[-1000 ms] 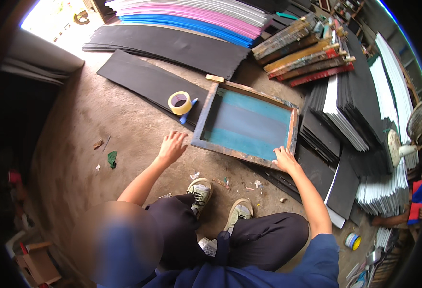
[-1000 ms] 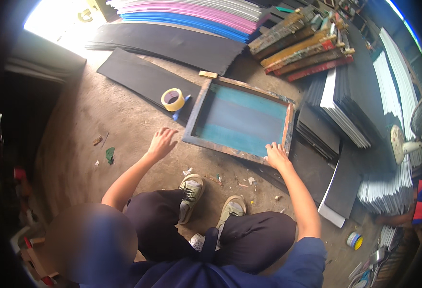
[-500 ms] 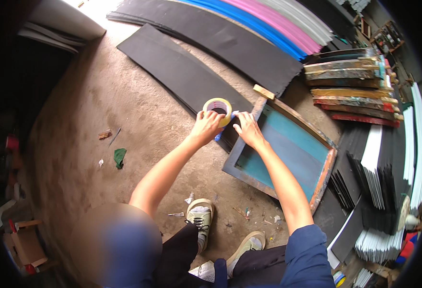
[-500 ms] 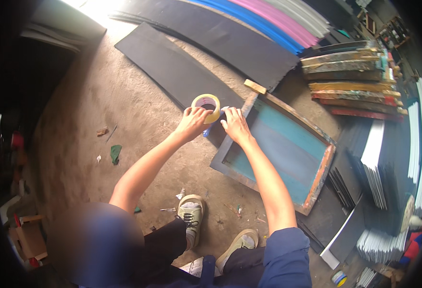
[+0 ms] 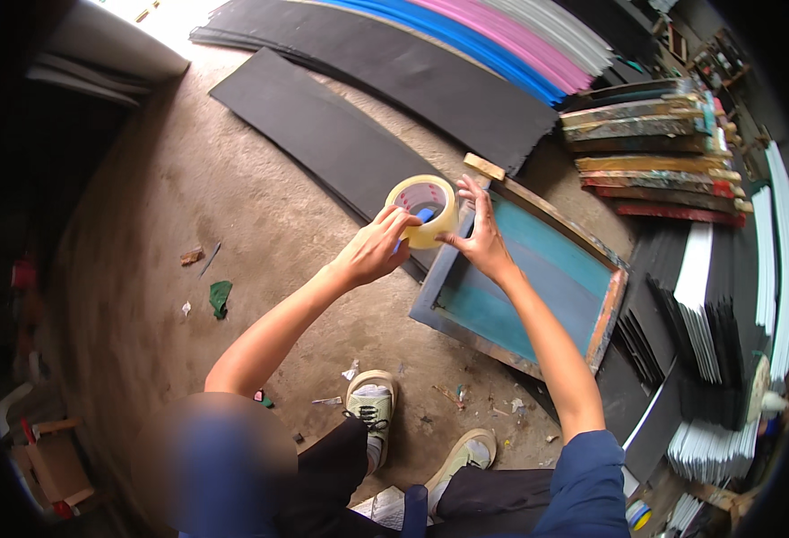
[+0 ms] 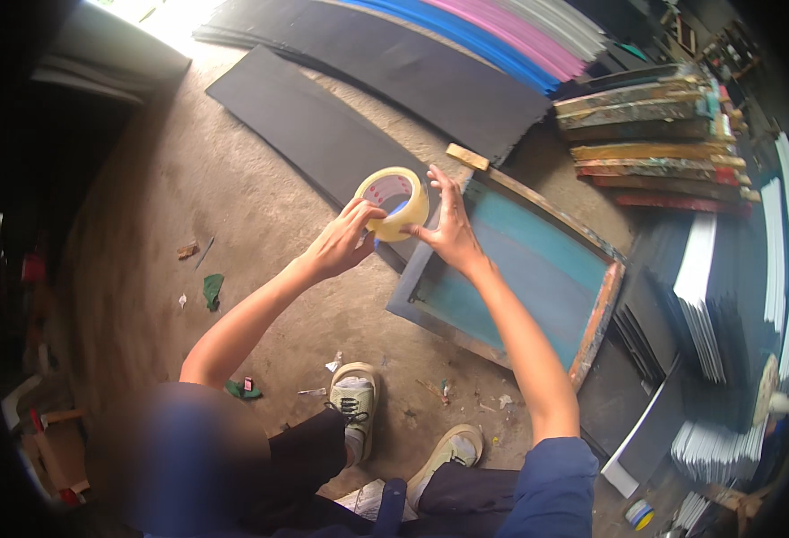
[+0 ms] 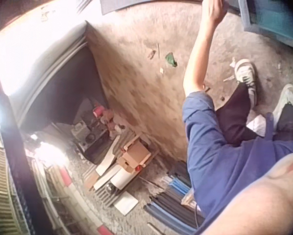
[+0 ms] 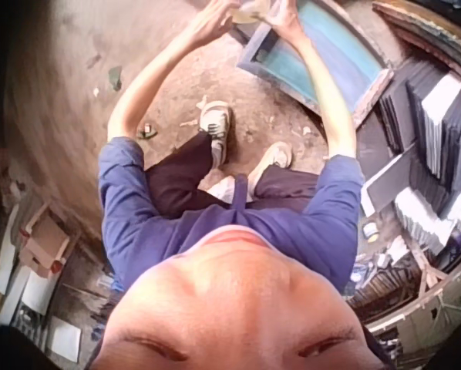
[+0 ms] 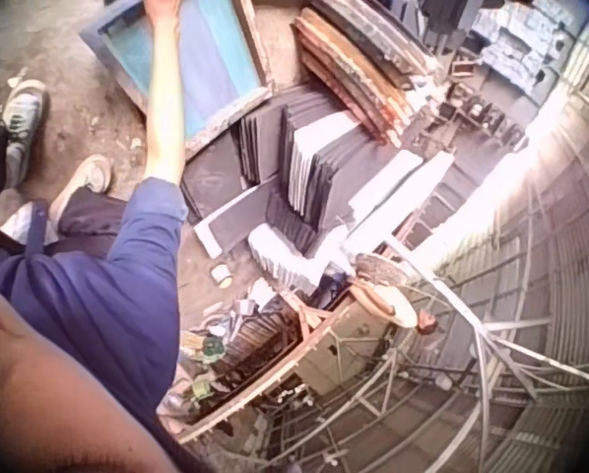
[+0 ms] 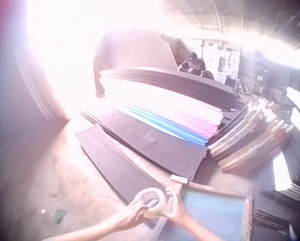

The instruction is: The person sits on the floor and applies masking tape to the edges of a wooden frame with a teal screen. They repeatedly tear tape, press it onto the frame edges, and smooth it down by hand.

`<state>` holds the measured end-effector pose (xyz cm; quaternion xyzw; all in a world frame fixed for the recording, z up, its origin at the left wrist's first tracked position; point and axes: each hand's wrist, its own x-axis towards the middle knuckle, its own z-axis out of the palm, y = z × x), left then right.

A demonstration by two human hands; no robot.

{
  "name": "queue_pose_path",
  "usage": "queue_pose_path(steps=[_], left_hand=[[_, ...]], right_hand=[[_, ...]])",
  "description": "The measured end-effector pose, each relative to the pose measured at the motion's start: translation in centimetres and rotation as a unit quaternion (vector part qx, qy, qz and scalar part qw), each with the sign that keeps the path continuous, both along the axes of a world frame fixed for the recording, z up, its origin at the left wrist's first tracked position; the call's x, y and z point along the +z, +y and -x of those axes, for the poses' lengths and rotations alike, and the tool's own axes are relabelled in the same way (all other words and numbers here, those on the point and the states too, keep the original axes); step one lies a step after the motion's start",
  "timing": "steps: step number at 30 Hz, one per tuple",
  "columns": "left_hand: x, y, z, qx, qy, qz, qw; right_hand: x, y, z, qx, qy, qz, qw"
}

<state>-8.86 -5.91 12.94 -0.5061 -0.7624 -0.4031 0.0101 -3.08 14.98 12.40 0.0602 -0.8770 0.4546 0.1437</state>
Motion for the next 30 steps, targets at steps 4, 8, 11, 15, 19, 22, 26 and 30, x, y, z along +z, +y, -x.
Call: queue_pose_path(steps=[4,8,11,15,19,22,26,30], left_hand=[[4.4,2.0,-4.1,-0.056,-0.045,-0.066,0.995],[8.6,5.0,-8.6,-0.147,-0.038,-0.134,0.979],[13.2,7.7,-12.4,-0.212,0.003,-0.151,0.966],[19.3,9.6,-17.9,-0.209,0.074,-0.173,0.960],[23.0,10.2,-21.6,-0.202,0.135,-0.161,0.956],[24.8,10.7,-23.7,-0.179,0.169,-0.171,0.954],[23.8,11.0,-25.7,-0.142,0.147,-0.171,0.964],[22.1,11.3,-26.0,-0.127,0.105,-0.131,0.978]], right_hand=[[6.5,2.1,-6.8,0.058,-0.006,-0.011,0.998],[12.5,4.0,-15.1,0.012,0.007,-0.050,0.999],[16.4,5.9,-21.3,-0.043,0.005,-0.022,0.999],[21.0,5.0,-28.4,-0.125,0.041,0.056,0.990],[22.3,4.7,-32.1,-0.185,0.124,0.135,0.966],[23.4,4.4,-33.7,-0.205,0.123,0.229,0.944],[22.1,5.1,-34.8,-0.187,0.079,0.360,0.911],[19.3,6.3,-34.3,-0.183,0.036,0.437,0.880]])
